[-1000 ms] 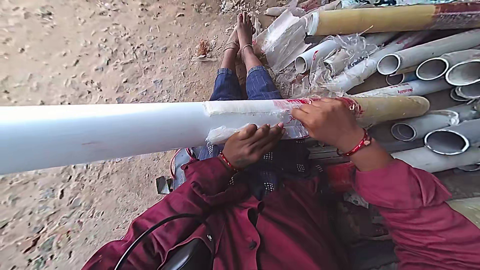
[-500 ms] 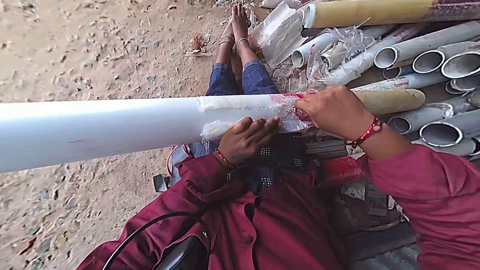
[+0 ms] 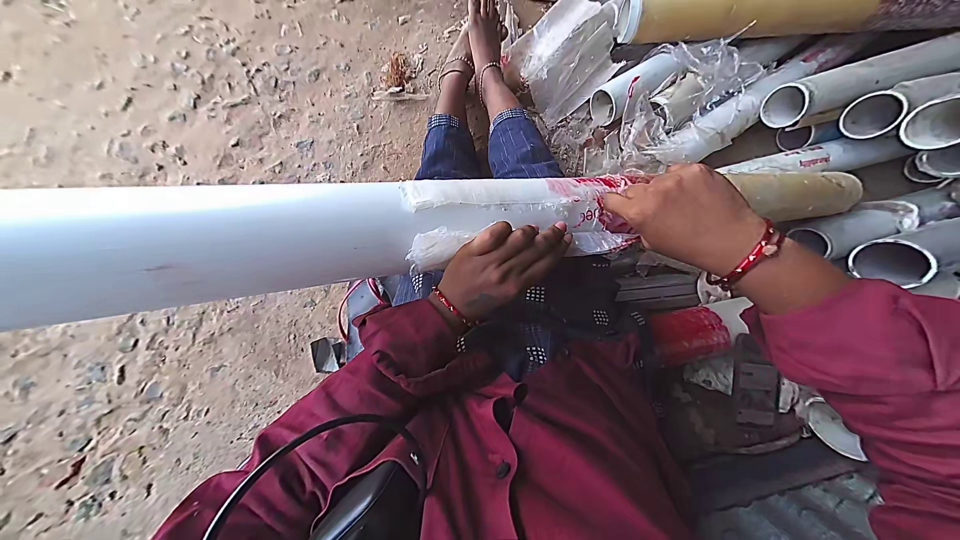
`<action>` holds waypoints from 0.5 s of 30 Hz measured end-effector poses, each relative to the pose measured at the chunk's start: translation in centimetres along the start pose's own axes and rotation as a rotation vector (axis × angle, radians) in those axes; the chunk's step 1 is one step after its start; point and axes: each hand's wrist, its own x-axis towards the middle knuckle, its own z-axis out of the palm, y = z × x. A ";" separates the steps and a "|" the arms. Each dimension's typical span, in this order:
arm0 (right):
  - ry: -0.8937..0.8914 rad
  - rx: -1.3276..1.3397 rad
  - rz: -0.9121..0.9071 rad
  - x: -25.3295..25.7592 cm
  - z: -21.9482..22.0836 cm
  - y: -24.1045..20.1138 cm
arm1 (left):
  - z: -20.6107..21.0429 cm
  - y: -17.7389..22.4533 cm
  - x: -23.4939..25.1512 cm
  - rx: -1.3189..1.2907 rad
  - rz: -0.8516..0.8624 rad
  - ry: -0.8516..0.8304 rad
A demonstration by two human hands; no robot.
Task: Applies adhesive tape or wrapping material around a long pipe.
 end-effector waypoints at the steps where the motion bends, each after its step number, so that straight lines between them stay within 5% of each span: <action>1: -0.042 -0.020 0.030 -0.1 -0.3 0.0 | 0.0 0.0 0.0 0.002 0.003 -0.003; 4: -0.114 0.014 0.222 -1.0 -0.7 0.4 | 0.1 0.0 0.0 0.017 0.015 -0.003; 9: 0.376 0.479 0.662 -2.3 1.2 -1.9 | 0.6 0.4 -0.1 -0.021 -0.046 0.037; 15: 0.552 0.834 0.916 -2.0 5.3 -6.1 | -3.6 0.4 6.0 -0.195 -0.330 -0.139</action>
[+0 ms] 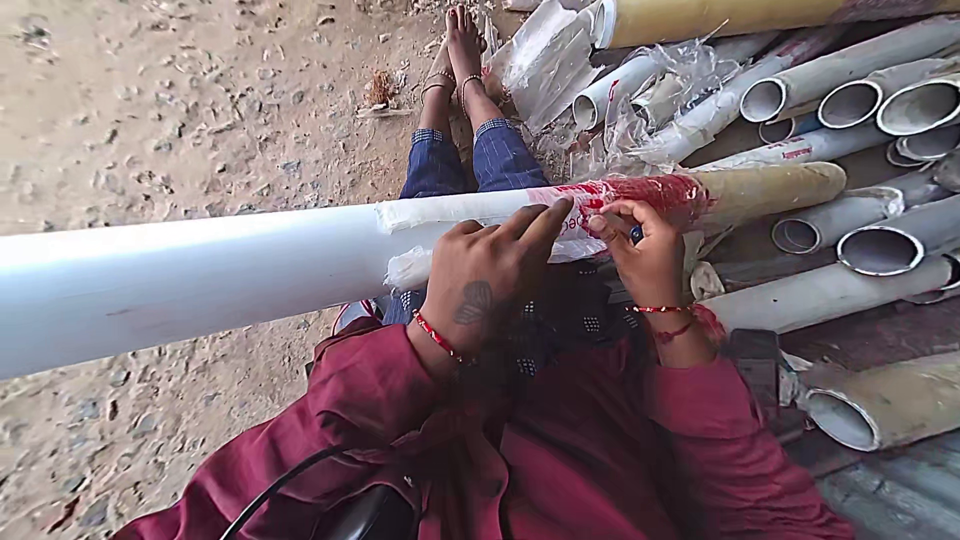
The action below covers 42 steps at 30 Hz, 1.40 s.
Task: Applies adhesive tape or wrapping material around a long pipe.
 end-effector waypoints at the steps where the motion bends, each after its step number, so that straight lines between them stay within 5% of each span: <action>1: 0.005 0.035 0.038 -0.5 0.3 0.0 | -0.7 0.0 1.6 -0.001 -0.024 -0.076; 8: 0.081 0.155 0.187 -1.4 1.4 -1.1 | 3.0 -4.1 11.6 -0.219 0.341 -0.905; 19: 0.211 0.427 0.161 -2.2 2.9 0.5 | 5.8 -6.2 10.4 -0.373 0.821 -0.566; 28: 0.216 0.461 0.161 -2.2 3.0 0.6 | 5.3 -4.3 12.1 -0.172 1.122 -0.582; 34: 0.255 0.491 0.152 -2.3 3.5 0.8 | 6.3 -2.9 12.1 -0.056 1.102 -0.589; 42: 0.299 0.569 0.104 -2.0 4.1 1.2 | 5.5 -4.9 14.2 -0.410 0.829 -0.851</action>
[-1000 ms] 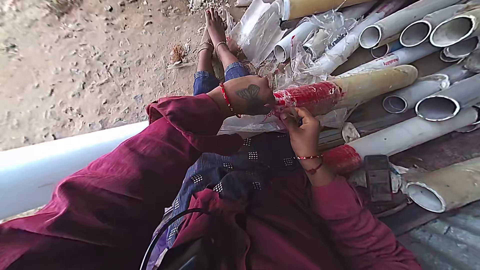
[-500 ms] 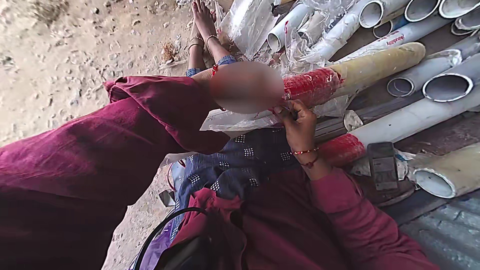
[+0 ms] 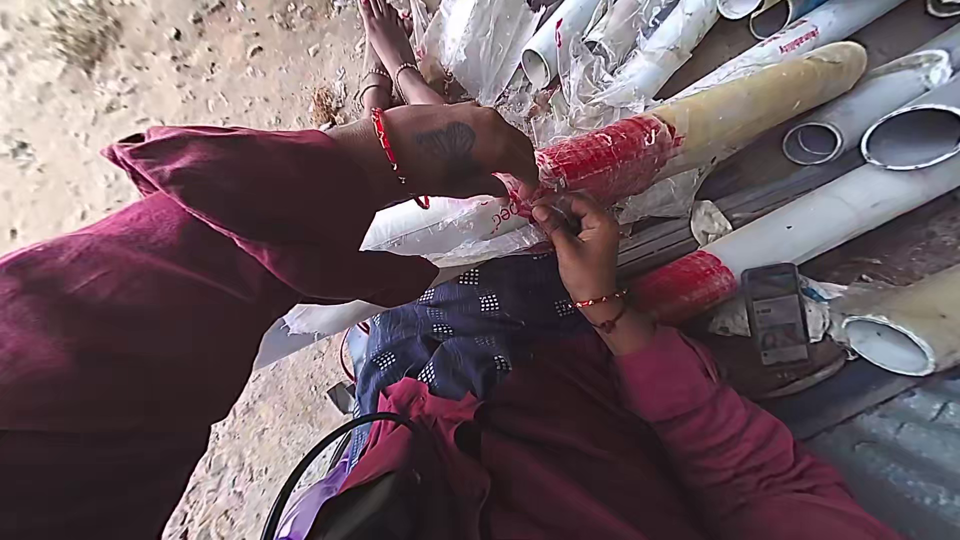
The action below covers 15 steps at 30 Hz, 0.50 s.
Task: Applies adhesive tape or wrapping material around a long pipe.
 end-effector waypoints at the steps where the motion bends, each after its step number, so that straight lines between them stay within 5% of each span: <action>1: 0.001 0.009 -0.005 0.0 0.1 0.1 | 0.1 0.0 -0.2 -0.014 -0.005 -0.001; 15: 0.124 0.139 -0.027 -1.0 1.3 1.0 | 4.2 1.0 0.7 0.136 -0.146 0.230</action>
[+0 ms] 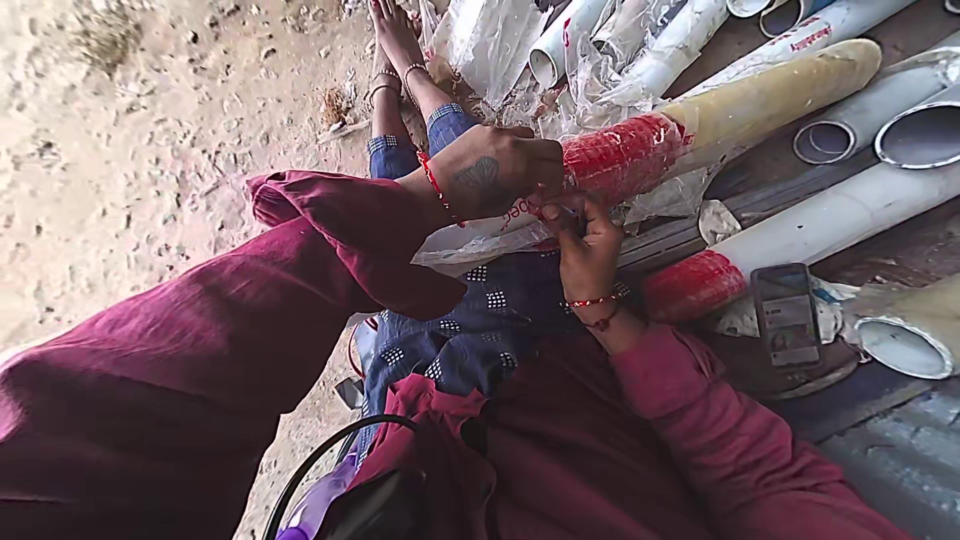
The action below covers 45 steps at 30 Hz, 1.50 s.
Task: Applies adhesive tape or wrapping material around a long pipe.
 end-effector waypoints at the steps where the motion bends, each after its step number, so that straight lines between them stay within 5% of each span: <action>1: 0.005 0.012 0.001 -0.1 0.1 0.1 | 0.1 0.0 0.0 -0.001 -0.012 0.011; 3: -0.001 0.037 0.011 -0.2 0.1 0.3 | 0.0 0.6 0.0 -0.021 -0.057 0.011; 6: -0.025 0.037 0.049 0.0 -0.1 0.0 | -3.1 3.3 1.2 -0.106 -0.303 -0.248; 9: -0.021 0.040 0.025 0.0 -0.1 0.3 | -0.9 0.2 -0.6 -0.283 -0.081 -0.015; 17: 0.015 0.093 0.022 -0.4 0.1 0.6 | 0.0 0.4 -0.2 -0.155 -0.014 0.077; 21: 0.023 0.134 0.012 -0.7 0.1 0.7 | -2.7 1.7 -0.2 -0.251 -0.301 -0.133; 29: 0.024 0.128 0.043 -0.7 0.2 0.7 | -1.6 1.6 -0.6 -0.050 -0.022 -0.046; 45: -0.028 0.073 0.067 -1.1 -0.2 0.1 | -1.9 1.8 -0.2 -0.135 -0.196 -0.129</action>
